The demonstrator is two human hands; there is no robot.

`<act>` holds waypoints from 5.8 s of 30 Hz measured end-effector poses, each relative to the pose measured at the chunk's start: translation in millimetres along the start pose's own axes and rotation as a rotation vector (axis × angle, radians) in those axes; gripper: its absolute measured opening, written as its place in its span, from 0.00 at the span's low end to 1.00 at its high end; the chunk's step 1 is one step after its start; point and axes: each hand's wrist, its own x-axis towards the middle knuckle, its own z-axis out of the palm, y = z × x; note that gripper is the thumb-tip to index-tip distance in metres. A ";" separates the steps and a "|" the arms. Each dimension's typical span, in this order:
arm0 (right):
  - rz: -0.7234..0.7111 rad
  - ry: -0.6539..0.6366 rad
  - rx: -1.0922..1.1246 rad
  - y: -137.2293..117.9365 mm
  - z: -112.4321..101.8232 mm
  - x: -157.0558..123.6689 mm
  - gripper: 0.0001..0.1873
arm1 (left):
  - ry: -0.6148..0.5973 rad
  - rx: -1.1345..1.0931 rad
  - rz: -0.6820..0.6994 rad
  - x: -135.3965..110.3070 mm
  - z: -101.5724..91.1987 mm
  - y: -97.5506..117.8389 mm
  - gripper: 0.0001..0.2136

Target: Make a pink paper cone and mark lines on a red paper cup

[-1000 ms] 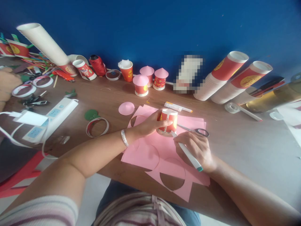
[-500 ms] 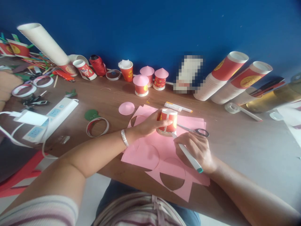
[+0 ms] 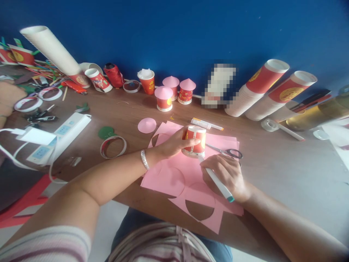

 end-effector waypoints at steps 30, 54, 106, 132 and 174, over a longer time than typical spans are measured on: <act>0.061 -0.034 0.074 -4.8 -3.0 3.1 0.11 | 0.036 -0.076 -0.034 -0.6 -1.3 -4.0 0.18; 0.015 0.006 0.066 -2.8 -0.3 0.3 0.11 | 0.011 -0.090 -0.004 -0.3 0.2 -0.6 0.17; -0.003 -0.026 0.041 -3.7 -0.5 0.2 0.13 | 0.033 -0.084 -0.020 -0.8 0.1 -2.0 0.20; -0.024 -0.078 0.068 -1.4 -1.5 4.7 0.13 | 0.009 -0.031 -0.016 -1.5 -2.0 -6.9 0.20; -0.099 0.017 0.142 -4.0 2.6 -4.1 0.13 | 0.044 -0.228 -0.028 -2.3 -6.9 -7.1 0.18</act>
